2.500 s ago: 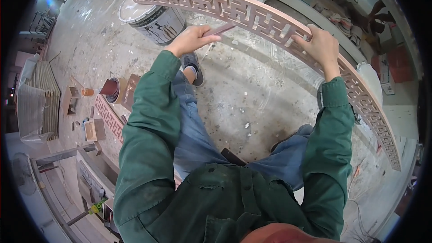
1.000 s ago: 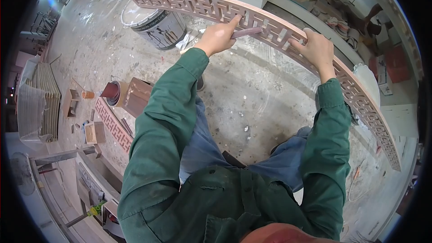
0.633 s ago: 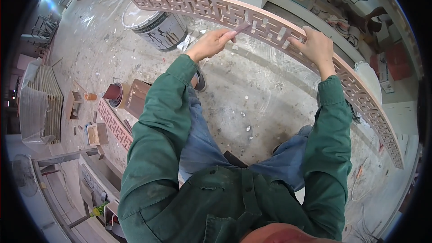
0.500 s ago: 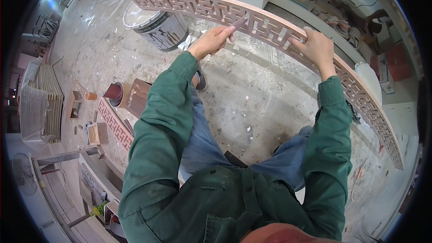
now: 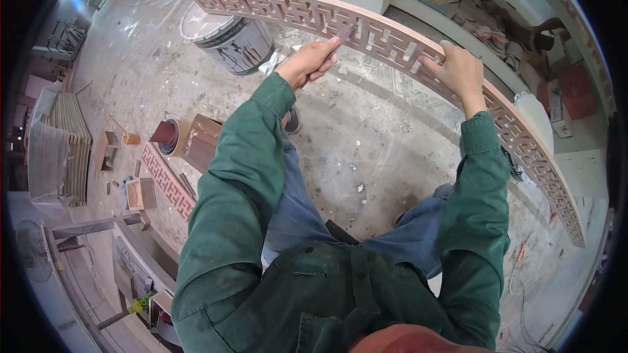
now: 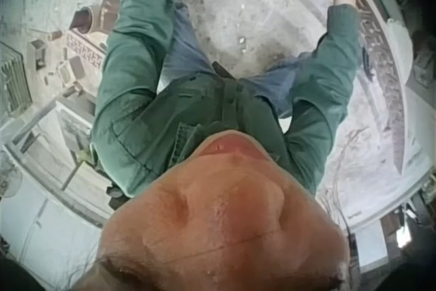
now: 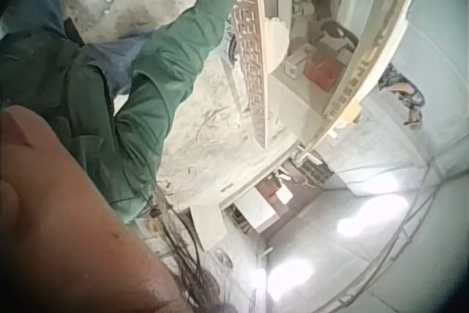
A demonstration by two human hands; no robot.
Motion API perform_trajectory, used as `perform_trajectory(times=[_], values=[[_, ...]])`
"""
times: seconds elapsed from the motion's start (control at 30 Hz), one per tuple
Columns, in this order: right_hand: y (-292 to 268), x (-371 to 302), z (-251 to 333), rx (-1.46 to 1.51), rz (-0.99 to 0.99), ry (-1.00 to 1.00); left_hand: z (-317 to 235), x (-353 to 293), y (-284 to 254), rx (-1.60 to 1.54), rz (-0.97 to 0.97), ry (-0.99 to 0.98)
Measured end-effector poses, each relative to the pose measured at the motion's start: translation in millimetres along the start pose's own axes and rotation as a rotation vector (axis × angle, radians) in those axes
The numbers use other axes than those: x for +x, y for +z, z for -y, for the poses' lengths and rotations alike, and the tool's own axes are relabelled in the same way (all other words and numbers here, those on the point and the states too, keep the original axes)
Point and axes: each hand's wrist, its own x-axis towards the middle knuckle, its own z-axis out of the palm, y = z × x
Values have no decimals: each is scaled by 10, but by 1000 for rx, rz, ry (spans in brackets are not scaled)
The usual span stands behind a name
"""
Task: Sand the intricate patterns and edges of a decorative wooden trim piece using sandpaper.
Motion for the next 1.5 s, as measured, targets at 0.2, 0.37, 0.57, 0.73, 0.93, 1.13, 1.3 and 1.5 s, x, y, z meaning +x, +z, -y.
perform_trajectory(times=[0.2,0.37,0.57,0.73,0.93,1.13,1.3,1.5], values=[[-9,-7,15,1,-3,11,-38,-12,-11,80,-50,81],[-9,-6,12,-17,-3,-1,-125,19,-270,257,-79,98],[6,5,22,-32,36,34,10,74,-21,252,-42,165],[12,-13,-9,-34,26,16,-39,-20,150,234,-180,372],[5,15,46,-20,1,-11,165,128,-59,890,-464,1058],[-7,-7,19,-24,6,-7,105,-38,120,1094,-498,815],[10,-11,10,-26,-2,-2,85,12,165,963,-536,837],[24,-9,0,-26,-7,-11,147,-51,193,1114,-564,806]])
